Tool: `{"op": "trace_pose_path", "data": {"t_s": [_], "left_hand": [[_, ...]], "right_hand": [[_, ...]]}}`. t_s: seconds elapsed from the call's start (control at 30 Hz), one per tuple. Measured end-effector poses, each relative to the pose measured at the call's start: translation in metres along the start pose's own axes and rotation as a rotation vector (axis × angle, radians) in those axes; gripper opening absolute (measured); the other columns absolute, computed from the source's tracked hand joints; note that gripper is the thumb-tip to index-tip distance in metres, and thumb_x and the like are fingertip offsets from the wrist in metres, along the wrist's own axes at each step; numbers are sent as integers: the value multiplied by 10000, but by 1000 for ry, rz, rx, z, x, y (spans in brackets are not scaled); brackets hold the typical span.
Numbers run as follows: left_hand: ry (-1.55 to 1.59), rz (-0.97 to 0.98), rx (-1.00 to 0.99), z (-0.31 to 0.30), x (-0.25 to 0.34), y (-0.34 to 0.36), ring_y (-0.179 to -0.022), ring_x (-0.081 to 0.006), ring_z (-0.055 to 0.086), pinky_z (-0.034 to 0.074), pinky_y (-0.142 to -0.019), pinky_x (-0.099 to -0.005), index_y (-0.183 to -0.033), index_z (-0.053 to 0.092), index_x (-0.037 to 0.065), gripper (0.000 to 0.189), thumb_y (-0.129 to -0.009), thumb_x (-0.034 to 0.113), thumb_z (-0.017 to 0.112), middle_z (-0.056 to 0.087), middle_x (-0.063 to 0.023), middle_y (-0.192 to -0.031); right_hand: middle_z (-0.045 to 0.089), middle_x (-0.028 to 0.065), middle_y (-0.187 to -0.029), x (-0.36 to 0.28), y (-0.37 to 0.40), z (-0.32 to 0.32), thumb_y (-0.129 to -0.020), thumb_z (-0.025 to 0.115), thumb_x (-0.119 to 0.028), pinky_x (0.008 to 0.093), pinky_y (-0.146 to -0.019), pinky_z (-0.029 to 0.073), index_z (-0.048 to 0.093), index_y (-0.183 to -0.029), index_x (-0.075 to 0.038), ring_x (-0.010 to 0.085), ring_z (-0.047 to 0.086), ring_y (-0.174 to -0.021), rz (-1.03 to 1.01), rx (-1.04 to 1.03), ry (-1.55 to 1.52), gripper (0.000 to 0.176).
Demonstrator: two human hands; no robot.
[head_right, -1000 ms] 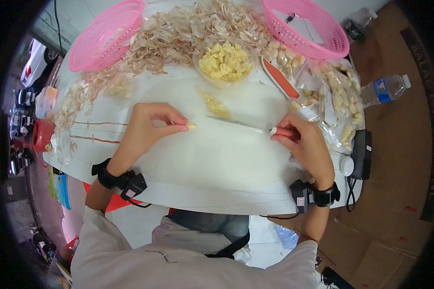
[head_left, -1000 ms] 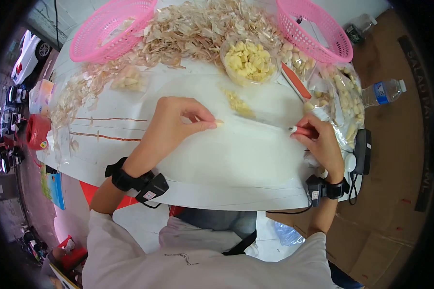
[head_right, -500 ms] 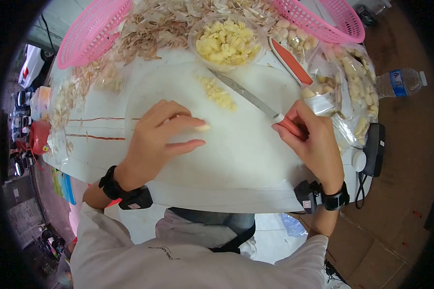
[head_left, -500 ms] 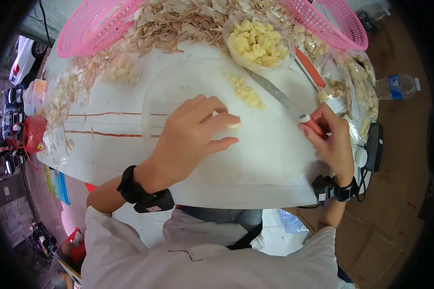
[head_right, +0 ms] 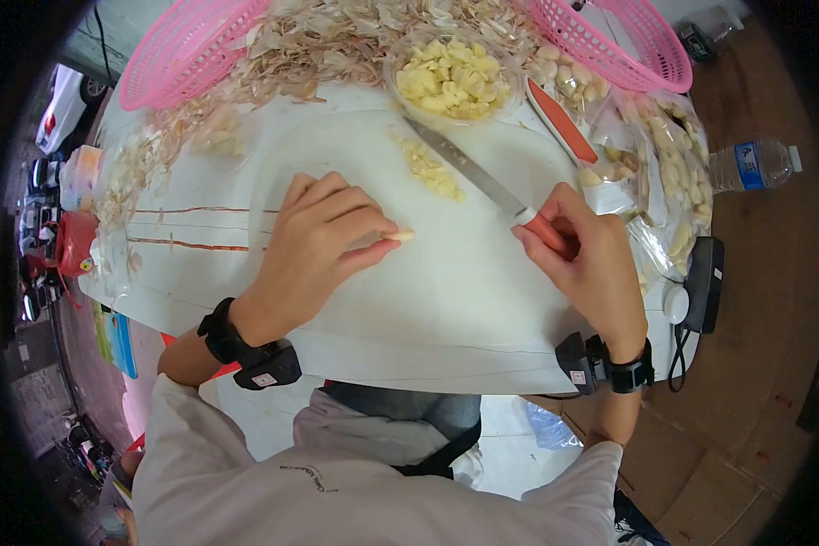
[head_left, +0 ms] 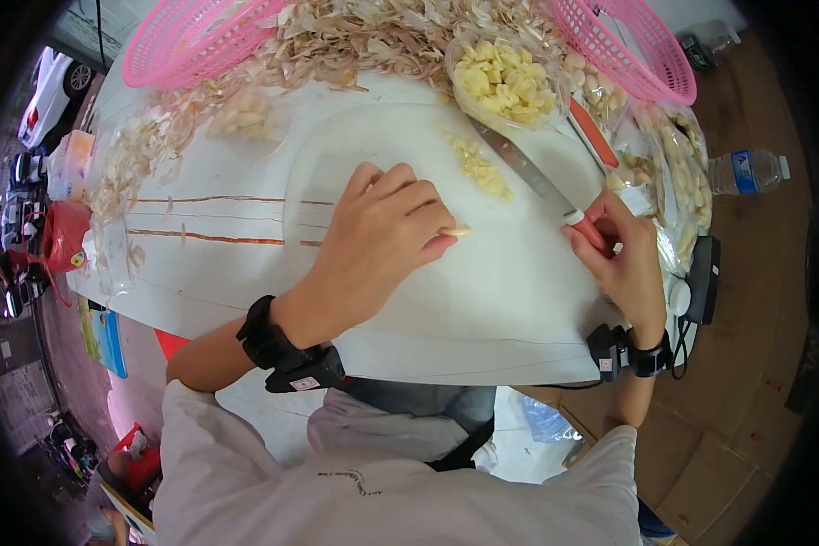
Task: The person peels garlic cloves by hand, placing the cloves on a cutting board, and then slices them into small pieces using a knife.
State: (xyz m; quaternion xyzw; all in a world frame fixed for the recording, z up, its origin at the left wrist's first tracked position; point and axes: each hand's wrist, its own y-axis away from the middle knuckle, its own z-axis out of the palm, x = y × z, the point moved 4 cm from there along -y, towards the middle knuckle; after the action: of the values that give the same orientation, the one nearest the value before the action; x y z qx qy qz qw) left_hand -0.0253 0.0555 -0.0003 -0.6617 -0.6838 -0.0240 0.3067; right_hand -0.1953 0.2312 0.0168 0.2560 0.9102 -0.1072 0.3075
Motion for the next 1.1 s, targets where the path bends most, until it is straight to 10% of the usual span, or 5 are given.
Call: {"op": "trace_pose_path", "data": {"t_s": [0.3,1.1], "left_hand": [[-168,-126,598,-63,-43,-3,-773,-172,599,462,-738,-297,-852,690,54,164,-723,7,780,681,-29,-860],[241,-247,144,-12,-36,-1,-736,-173,591,461,-680,-293,-778,680,25,112,-728,36,780,665,-55,-751]], "right_hand": [[543,122,-560,-39,5,22,-831,721,-168,384,-494,424,502,-832,-52,334,573,-539,-146,-236,62,248],[468,126,-549,-13,0,15,-849,705,-143,357,-485,372,447,-838,-42,311,480,-485,34,-130,-12,278]]}}
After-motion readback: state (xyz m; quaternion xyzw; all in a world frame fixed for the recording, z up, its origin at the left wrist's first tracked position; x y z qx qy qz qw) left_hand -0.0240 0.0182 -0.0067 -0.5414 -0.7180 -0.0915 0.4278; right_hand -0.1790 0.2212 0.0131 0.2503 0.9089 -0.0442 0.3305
